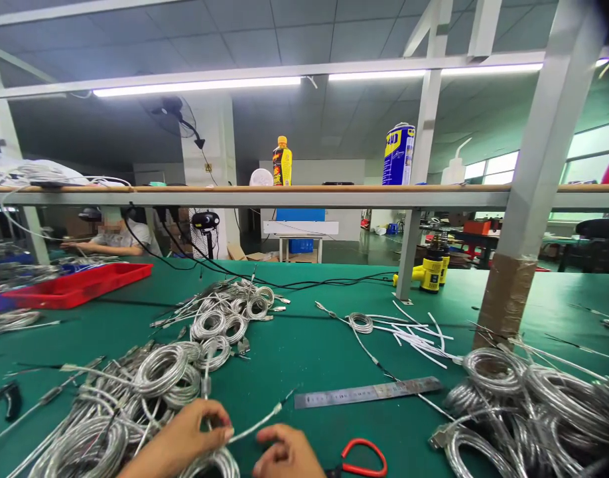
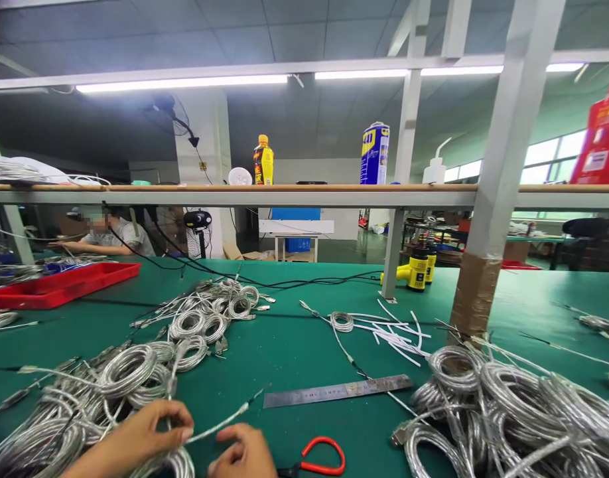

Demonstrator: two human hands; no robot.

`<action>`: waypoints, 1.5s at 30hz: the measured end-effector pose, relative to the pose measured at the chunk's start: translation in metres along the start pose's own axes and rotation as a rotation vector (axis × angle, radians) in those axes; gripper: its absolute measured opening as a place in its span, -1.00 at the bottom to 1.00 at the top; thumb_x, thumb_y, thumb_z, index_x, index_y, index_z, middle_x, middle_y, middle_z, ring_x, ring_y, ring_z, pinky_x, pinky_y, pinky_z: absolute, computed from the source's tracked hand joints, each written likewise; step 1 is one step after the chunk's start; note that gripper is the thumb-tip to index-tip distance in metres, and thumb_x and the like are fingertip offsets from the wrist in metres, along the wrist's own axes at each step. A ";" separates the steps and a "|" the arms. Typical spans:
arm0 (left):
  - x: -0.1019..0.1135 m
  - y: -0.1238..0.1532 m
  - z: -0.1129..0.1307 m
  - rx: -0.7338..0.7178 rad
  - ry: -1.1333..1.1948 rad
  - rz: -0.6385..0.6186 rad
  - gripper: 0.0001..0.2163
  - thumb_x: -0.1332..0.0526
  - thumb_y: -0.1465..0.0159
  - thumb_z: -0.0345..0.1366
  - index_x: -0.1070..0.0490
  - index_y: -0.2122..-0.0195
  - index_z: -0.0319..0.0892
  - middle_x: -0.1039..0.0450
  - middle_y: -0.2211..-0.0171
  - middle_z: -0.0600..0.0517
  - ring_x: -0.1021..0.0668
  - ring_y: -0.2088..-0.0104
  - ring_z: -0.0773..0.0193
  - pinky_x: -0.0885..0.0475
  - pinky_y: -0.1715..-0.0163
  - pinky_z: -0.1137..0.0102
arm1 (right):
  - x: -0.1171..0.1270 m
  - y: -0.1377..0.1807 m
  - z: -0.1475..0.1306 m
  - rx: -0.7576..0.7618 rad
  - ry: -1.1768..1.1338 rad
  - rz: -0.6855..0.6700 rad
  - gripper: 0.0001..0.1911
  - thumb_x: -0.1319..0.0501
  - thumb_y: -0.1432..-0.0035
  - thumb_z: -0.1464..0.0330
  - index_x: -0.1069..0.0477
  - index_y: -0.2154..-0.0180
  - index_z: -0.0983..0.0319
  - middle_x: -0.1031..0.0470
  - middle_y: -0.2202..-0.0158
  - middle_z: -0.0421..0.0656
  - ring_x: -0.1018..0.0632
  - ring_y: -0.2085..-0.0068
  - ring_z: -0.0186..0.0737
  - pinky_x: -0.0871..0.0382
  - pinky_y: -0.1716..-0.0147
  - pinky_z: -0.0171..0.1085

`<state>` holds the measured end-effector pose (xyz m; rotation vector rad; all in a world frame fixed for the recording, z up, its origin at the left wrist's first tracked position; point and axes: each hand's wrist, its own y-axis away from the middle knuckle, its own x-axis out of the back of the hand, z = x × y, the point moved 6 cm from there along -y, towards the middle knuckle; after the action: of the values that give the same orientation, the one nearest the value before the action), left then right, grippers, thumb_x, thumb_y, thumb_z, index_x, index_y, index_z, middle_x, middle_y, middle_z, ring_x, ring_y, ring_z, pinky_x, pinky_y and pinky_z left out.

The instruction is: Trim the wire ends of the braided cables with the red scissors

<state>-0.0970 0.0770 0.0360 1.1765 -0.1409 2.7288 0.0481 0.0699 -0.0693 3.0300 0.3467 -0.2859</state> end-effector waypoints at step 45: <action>-0.096 -0.038 0.061 -0.102 0.671 -0.037 -0.74 -0.16 -0.01 -0.13 -0.39 0.53 -0.28 -0.33 0.51 0.06 -0.11 0.78 0.59 0.03 0.81 0.58 | 0.065 0.005 -0.071 0.248 -0.144 0.299 -0.62 -0.16 0.15 0.07 -0.28 0.46 0.28 -0.21 0.67 -0.32 -0.22 0.69 -0.47 -0.04 0.72 -0.46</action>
<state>0.0181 0.0941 0.0089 0.1965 -0.1613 2.8687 0.1239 0.0865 -0.0124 3.2127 -0.1638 -0.5559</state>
